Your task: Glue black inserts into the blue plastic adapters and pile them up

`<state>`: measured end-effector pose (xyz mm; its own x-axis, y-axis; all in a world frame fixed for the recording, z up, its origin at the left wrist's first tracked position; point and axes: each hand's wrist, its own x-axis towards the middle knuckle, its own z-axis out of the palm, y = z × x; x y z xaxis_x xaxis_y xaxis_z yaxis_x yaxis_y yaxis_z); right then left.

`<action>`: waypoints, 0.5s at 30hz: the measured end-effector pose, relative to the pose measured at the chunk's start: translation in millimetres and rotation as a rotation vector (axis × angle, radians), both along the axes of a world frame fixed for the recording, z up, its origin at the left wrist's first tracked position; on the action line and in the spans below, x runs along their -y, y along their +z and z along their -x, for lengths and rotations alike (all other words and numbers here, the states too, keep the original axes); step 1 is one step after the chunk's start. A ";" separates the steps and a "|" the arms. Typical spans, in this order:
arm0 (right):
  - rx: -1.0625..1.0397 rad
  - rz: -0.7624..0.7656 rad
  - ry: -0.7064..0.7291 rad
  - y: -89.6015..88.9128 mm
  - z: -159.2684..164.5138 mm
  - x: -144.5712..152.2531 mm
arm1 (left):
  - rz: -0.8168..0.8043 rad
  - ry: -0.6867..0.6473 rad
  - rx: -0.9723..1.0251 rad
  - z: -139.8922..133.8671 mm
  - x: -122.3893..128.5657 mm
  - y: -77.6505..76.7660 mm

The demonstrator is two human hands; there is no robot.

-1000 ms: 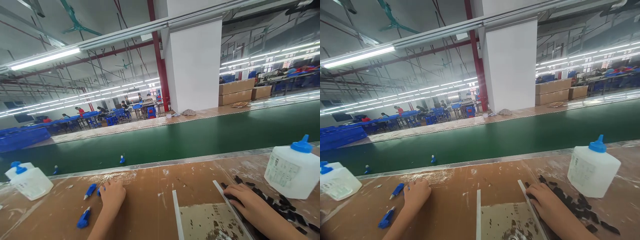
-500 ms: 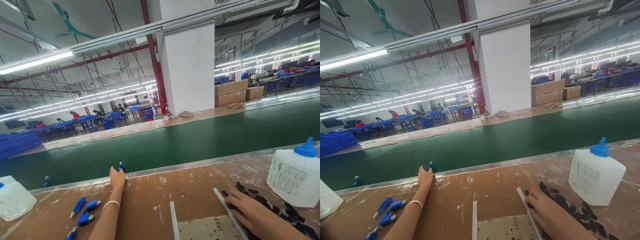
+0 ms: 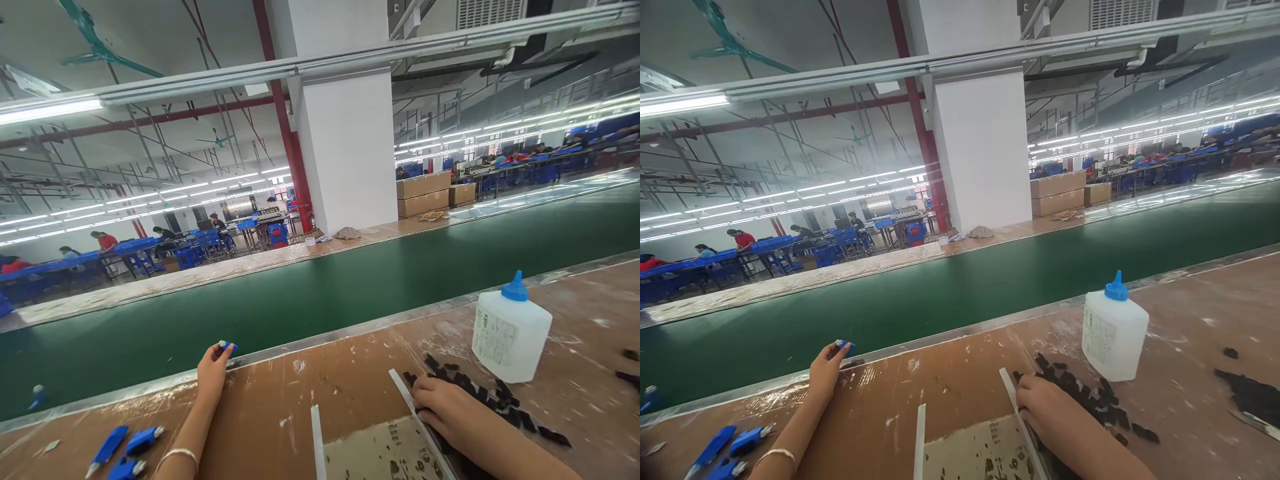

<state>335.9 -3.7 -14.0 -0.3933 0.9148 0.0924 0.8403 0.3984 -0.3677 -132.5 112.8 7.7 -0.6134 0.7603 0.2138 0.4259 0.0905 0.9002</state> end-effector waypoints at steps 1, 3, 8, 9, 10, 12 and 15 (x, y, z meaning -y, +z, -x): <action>-0.004 -0.003 -0.001 1.1 0.2 0.5 | -0.028 -0.019 0.042 -10.7 7.7 -1.5; -0.010 -0.008 -0.005 4.5 0.5 1.8 | -0.076 -0.074 0.124 -35.1 26.4 -5.6; -0.019 -0.008 -0.035 17.0 2.5 6.4 | -0.081 -0.306 0.285 -102.6 95.7 -18.5; -0.018 -0.004 -0.032 19.4 2.9 7.3 | -0.061 -0.365 0.309 -115.2 111.4 -20.7; -0.012 0.001 -0.026 21.6 3.2 8.0 | -0.044 -0.420 0.329 -126.9 126.2 -22.6; 0.009 0.015 -0.014 24.6 3.3 8.8 | -0.028 -0.503 0.408 -146.0 150.2 -25.2; 0.054 0.038 -0.001 25.3 1.9 8.7 | -0.031 -0.551 0.570 -161.6 167.7 -26.2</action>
<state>334.0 -12.4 11.3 -0.3959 0.9176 0.0359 0.8596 0.3841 -0.3370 29.1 -54.9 -18.5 -0.1714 0.9852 0.0056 -0.1256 -0.0275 0.9917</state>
